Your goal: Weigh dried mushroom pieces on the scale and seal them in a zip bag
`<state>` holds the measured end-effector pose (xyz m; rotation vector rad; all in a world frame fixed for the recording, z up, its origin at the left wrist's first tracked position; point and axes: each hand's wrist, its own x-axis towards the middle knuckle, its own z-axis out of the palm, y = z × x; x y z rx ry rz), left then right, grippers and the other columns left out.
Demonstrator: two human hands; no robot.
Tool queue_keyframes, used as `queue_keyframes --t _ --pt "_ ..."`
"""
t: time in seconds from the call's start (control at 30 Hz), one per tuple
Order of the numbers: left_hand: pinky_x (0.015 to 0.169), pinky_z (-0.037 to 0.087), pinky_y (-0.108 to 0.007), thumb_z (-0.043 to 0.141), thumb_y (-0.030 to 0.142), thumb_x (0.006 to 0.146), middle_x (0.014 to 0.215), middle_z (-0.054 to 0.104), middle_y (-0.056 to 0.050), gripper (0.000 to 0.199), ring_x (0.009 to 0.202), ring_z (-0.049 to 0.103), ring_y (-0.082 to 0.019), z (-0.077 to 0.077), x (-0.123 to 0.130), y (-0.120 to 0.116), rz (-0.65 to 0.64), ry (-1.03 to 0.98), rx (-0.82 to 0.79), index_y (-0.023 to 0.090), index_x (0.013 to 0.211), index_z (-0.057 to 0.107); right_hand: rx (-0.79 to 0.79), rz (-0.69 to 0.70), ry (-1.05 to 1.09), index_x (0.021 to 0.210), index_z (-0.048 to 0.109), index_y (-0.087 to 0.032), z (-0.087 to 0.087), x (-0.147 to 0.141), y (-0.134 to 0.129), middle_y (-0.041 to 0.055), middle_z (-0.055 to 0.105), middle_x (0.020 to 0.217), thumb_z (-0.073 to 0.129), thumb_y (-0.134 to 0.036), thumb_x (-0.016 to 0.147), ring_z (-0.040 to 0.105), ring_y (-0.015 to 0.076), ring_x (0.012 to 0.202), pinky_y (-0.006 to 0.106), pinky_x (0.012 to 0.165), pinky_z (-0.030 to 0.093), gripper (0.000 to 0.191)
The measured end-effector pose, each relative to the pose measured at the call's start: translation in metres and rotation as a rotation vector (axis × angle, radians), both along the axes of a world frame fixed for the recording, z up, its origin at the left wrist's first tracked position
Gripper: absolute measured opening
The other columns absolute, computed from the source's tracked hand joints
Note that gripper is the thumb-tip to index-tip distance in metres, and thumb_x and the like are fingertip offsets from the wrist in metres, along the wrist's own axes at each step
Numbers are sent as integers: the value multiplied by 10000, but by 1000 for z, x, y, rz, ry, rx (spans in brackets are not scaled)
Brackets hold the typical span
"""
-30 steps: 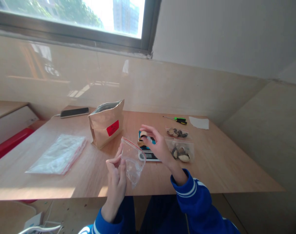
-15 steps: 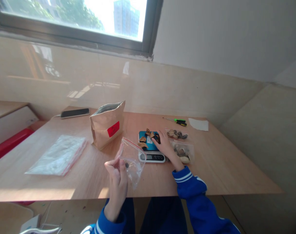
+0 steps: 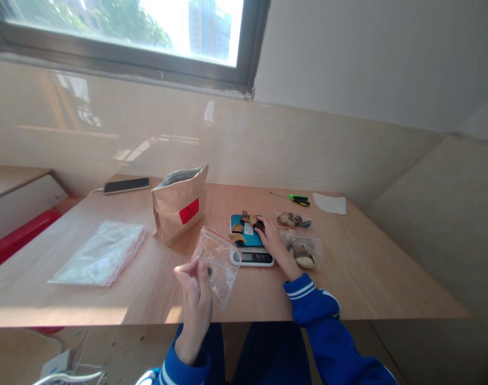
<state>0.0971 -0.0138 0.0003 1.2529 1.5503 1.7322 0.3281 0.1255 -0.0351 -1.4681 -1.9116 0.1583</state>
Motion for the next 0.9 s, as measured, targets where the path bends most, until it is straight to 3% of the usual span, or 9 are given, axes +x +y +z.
queue_keyframes --t 0.1,0.2,0.33,0.47,0.53,0.67,0.77,0.9 --pt "643 530 -335 438 585 888 854 641 -76 391 750 655 -191 -2 2 2 32 -21 -23 198 934 409 29 -14 136 1081 602 -150 5 -4 0 163 631 1102 503 -230 859 561 292 1078 490 982 427 257" --pt "653 536 -352 443 587 884 875 639 -93 401 771 659 -203 -2 4 5 28 -25 -36 191 942 411 57 -74 381 1031 603 -161 24 -14 -5 143 646 1076 549 -269 834 581 274 1061 485 983 434 231" --pt "779 542 -398 446 520 910 882 627 -84 313 815 652 -198 3 9 12 -16 -29 13 210 935 412 -48 48 736 1060 602 -181 74 -41 -27 99 673 1090 629 -335 812 619 223 1038 410 964 471 293" --pt "920 503 -443 433 466 931 981 627 -113 253 933 652 -207 8 16 20 -54 -4 52 214 953 419 -225 274 826 1059 626 -203 118 -77 -53 58 692 1078 647 -323 817 637 182 1018 347 938 492 271" --pt "927 500 -455 431 458 932 1065 620 -149 257 1021 642 -228 10 20 23 -44 18 47 205 970 409 -246 314 778 1036 627 -202 123 -92 -58 53 690 1076 649 -290 812 638 169 1014 328 929 498 242" --pt "1000 454 -462 406 396 954 1223 577 -203 193 1200 569 -237 13 26 25 1 1 96 210 951 357 -215 373 592 1031 625 -194 112 -106 -59 46 684 1059 632 -235 810 634 163 1004 323 924 499 225" --pt "1011 452 -451 417 386 955 1305 540 -221 188 1239 545 -236 16 28 25 65 -67 112 218 946 332 -264 473 454 1082 632 -196 109 -104 -63 55 678 1102 603 -228 838 635 170 1006 335 909 508 248" --pt "1020 452 -462 383 395 968 1399 471 -257 193 1289 507 -238 15 28 24 22 -185 125 224 953 295 -280 596 376 1205 605 -232 118 -94 -68 61 629 1264 541 -292 908 584 185 1158 355 984 472 310"
